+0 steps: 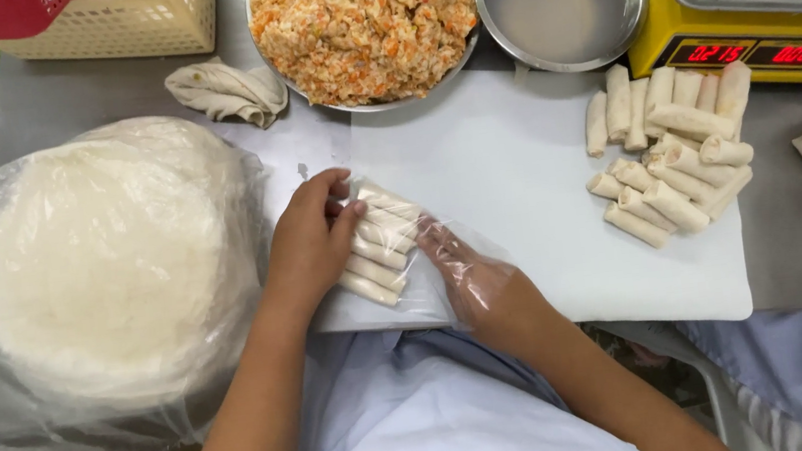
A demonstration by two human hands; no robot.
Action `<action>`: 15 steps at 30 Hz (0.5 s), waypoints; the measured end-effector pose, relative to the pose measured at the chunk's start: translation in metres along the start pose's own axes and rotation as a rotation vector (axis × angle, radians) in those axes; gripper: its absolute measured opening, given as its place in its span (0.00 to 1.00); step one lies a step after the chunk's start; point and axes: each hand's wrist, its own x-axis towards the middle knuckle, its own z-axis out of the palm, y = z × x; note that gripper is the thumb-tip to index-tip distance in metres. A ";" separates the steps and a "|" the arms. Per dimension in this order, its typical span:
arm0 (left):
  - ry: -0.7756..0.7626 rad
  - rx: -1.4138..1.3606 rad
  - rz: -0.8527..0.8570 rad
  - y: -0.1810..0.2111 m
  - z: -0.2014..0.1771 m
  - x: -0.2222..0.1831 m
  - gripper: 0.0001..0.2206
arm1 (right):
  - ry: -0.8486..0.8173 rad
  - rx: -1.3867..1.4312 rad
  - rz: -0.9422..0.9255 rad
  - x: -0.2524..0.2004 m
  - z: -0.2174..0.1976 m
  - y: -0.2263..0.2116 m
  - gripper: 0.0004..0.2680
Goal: Rolling spring rolls with filling and wrappers and placing them into plastic bags for packaging.
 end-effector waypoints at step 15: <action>0.104 0.270 0.976 0.031 0.031 -0.100 0.04 | -0.272 0.476 -0.040 -0.019 0.018 0.028 0.16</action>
